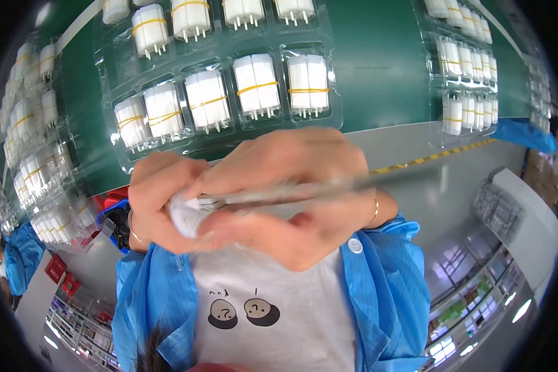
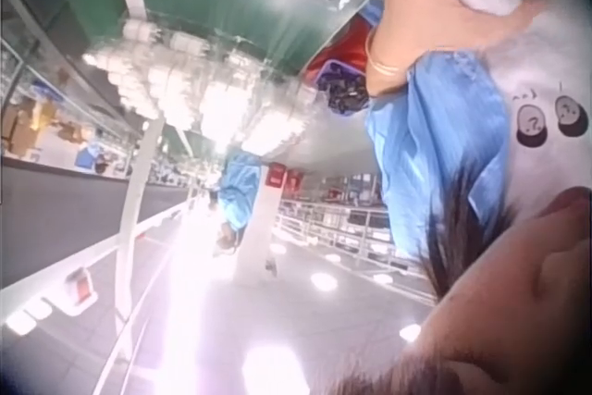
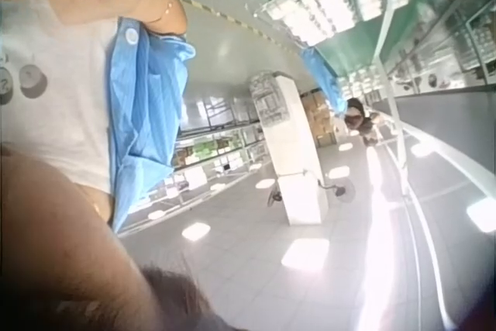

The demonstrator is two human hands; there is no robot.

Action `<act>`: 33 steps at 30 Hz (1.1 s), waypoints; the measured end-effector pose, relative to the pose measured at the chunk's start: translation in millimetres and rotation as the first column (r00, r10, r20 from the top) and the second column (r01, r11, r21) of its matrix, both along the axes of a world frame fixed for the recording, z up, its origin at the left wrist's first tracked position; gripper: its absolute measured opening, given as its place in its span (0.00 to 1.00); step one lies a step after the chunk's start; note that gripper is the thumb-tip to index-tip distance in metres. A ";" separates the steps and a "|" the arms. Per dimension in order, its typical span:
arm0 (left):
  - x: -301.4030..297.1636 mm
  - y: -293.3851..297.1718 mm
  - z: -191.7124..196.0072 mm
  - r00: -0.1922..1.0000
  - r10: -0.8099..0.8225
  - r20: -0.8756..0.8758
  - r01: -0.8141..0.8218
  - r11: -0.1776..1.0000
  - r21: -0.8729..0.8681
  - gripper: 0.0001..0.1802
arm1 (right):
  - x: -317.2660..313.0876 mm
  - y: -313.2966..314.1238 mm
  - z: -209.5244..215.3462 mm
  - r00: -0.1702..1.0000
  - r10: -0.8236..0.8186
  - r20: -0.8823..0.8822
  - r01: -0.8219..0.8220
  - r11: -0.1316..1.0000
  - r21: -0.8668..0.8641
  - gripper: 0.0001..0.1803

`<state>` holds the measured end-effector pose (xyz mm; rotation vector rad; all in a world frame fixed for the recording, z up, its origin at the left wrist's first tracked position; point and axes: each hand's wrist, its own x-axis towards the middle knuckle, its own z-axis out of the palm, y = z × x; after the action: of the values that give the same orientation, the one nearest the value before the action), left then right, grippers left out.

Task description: The person cleans or adjusts small internal parts of white cylindrical plastic components using tweezers.

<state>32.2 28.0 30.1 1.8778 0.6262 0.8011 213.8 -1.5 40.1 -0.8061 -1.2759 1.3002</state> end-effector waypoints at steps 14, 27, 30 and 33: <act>-4.7 -2.2 -7.5 0.985 0.128 0.117 -0.110 0.982 -0.153 0.21 | -0.6 12.4 -8.2 0.997 0.073 0.015 -0.075 0.993 0.094 0.18; -2.6 -11.0 -6.5 0.945 0.308 0.110 -0.309 0.951 -0.015 0.24 | -2.8 16.6 -0.4 0.968 0.248 -0.034 -0.234 0.946 0.224 0.24; -0.9 -2.6 -8.1 0.953 0.290 0.092 -0.298 0.950 0.090 0.22 | -3.8 15.5 0.6 0.961 0.276 0.002 -0.273 0.950 0.154 0.23; -0.8 1.0 -10.7 0.961 0.254 0.107 -0.270 0.945 0.185 0.20 | -10.3 8.3 -4.8 0.996 0.073 -0.059 -0.064 0.987 0.144 0.21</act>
<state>31.4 28.9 19.5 1.9529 0.7797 1.1443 203.5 6.9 35.3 -0.6202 -1.3385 1.2639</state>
